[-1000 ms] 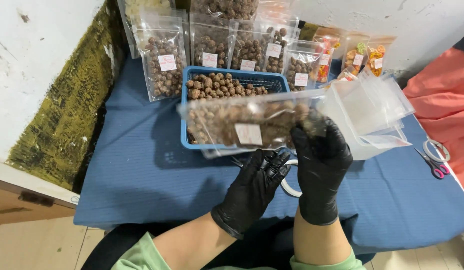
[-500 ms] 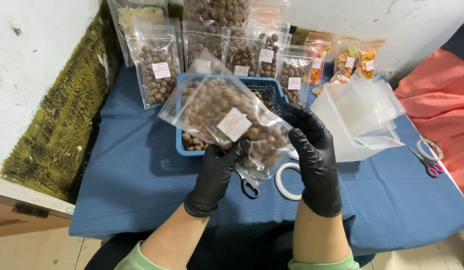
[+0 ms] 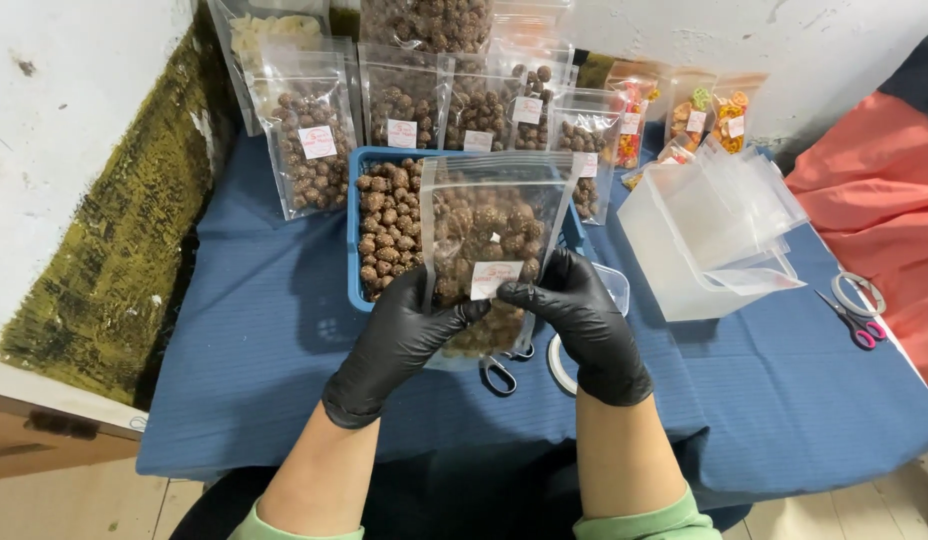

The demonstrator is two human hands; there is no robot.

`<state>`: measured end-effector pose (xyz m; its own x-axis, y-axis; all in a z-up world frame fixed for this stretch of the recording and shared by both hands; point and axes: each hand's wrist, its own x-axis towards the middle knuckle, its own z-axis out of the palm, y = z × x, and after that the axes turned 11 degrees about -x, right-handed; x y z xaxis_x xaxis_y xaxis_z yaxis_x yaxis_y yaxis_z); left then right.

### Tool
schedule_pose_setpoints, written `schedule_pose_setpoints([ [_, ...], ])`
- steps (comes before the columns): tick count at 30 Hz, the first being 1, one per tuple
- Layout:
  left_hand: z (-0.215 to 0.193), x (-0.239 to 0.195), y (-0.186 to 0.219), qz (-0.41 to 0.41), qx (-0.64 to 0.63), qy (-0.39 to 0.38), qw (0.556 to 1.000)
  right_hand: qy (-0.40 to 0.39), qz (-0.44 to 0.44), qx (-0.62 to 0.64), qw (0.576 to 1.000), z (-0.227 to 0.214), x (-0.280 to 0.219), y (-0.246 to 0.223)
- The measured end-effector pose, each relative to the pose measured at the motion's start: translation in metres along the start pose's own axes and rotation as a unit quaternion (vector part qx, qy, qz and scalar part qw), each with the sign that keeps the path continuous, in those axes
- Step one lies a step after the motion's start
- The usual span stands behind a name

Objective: Filling plastic bags with small round food items from a basket using a spoon and sealing them.

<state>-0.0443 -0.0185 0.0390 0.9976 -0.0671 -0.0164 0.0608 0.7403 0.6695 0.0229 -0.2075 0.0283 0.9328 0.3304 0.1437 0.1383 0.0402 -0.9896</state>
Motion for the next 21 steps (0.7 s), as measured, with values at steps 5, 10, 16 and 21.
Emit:
schedule_pose_setpoints([
  [5,-0.009,-0.001,-0.005,0.069,0.139,-0.057,0.986,0.028,0.001,-0.007,1.000,0.002,0.002,0.008],
  [10,-0.004,0.005,-0.006,0.116,0.232,-0.003,0.966,0.059,0.000,-0.027,0.998,0.012,0.003,0.003],
  [16,-0.057,0.024,-0.020,0.112,0.238,0.031,0.964,0.080,0.002,-0.004,0.997,0.032,-0.001,-0.011],
  [21,-0.055,-0.008,0.059,0.314,0.325,0.197,0.870,0.044,-0.055,-0.030,0.997,0.020,-0.002,-0.021],
])
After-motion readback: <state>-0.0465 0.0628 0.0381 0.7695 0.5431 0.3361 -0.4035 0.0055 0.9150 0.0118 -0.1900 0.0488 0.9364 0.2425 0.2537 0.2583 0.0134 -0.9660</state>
